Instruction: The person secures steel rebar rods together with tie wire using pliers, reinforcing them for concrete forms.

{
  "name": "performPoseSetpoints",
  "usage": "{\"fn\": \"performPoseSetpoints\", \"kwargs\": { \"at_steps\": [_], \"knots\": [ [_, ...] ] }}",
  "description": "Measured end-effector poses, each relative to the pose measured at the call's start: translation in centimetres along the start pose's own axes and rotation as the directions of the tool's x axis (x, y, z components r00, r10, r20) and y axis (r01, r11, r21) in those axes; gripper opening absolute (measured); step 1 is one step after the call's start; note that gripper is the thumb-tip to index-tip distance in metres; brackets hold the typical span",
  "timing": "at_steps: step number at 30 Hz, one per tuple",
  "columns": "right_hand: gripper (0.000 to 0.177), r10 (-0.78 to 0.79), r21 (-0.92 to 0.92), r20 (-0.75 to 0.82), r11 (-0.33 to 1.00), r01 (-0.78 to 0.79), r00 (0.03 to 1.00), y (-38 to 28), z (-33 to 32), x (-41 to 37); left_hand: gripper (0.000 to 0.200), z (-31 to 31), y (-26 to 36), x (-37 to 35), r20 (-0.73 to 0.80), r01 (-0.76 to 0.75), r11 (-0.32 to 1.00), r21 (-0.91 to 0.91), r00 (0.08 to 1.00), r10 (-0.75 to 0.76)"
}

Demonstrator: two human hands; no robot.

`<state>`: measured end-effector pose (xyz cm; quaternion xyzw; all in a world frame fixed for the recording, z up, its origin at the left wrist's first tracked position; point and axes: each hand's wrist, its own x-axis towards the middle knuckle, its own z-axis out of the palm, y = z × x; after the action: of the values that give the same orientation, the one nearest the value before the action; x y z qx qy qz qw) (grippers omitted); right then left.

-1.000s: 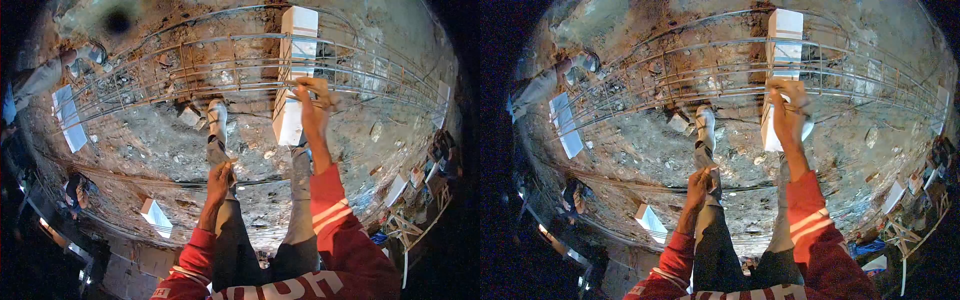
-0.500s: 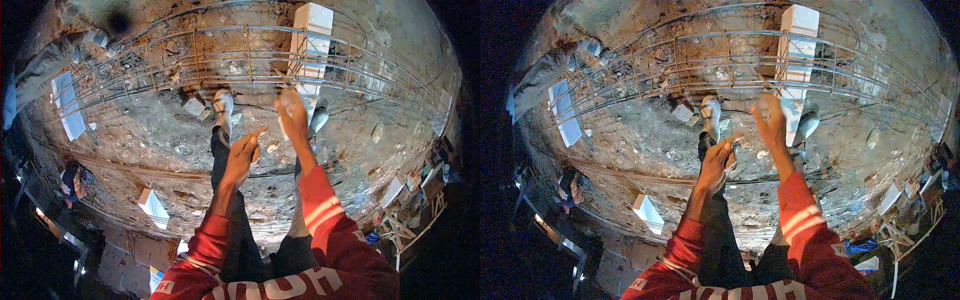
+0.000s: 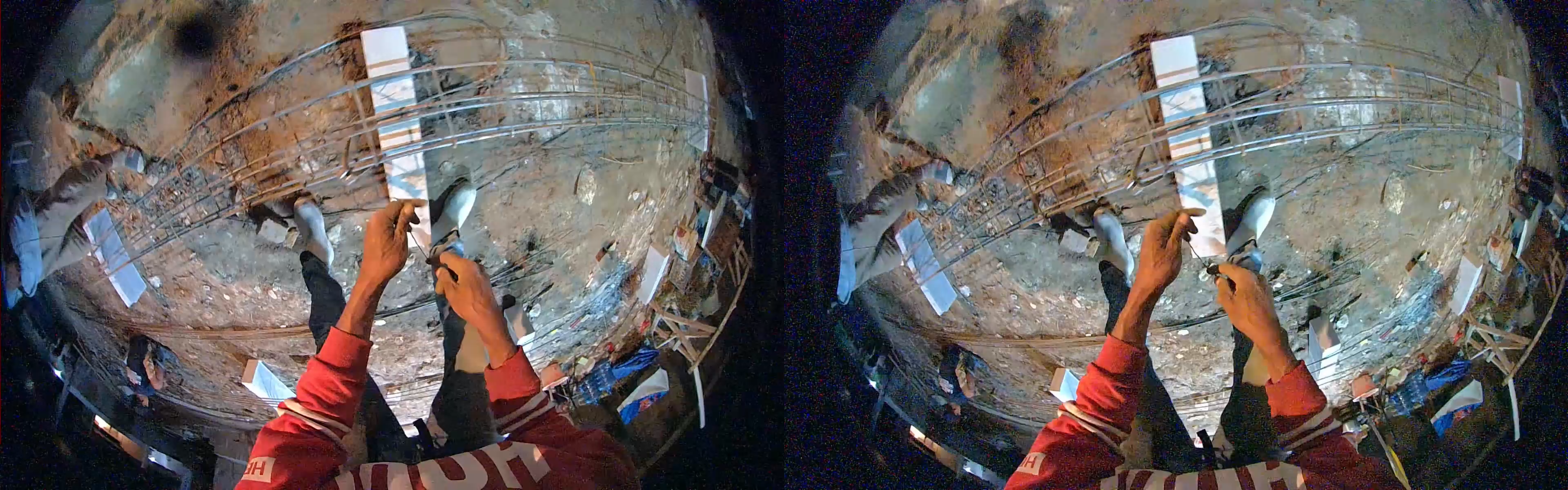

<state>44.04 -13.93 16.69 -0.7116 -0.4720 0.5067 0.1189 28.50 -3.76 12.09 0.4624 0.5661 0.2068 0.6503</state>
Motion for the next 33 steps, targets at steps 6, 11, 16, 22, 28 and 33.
{"fn": "performPoseSetpoints", "kwargs": {
  "at_steps": [6, 11, 16, 22, 28, 33],
  "knots": [
    [0.024, 0.331, 0.692, 0.19, 0.623, -0.365, 0.924, 0.3, -6.7, 3.3, 0.036, 5.9, 0.9, 1.4, 0.218, -0.049, 0.998, 0.038, 0.975, 0.04],
    [0.023, 0.428, 0.791, 0.173, 0.476, -0.383, 0.887, 7.3, -6.7, 6.6, 0.034, 6.1, -1.8, 4.8, 0.086, -0.082, 0.795, 0.601, 0.996, 0.038],
    [0.023, 0.599, 0.831, 0.13, 0.368, -0.416, 0.79, 14.8, -1.6, 11.2, 0.042, 8.0, -2.3, 12.7, -0.284, 0.011, 0.742, 0.67, 0.928, 0.242],
    [0.029, 0.34, 0.884, 0.171, 0.362, -0.297, 0.925, 16.1, 0.4, 14.7, 0.046, 8.4, -5.0, 18.0, -0.04, 0.006, 0.811, 0.586, 0.999, 0.022],
    [0.038, 0.14, 0.702, -0.029, 0.707, -0.08, 0.99, 15.4, 2.3, 17.5, 0.043, 8.0, -6.4, 18.9, -0.009, -0.039, 0.857, 0.515, 0.999, 0.051],
    [0.022, 0.295, 0.923, 0.081, 0.338, -0.183, 0.952, 13.7, 3.7, 20.1, 0.043, 7.5, -7.3, 19.0, -0.026, -0.011, 0.882, 0.471, 0.999, 0.026]
  ]
}}
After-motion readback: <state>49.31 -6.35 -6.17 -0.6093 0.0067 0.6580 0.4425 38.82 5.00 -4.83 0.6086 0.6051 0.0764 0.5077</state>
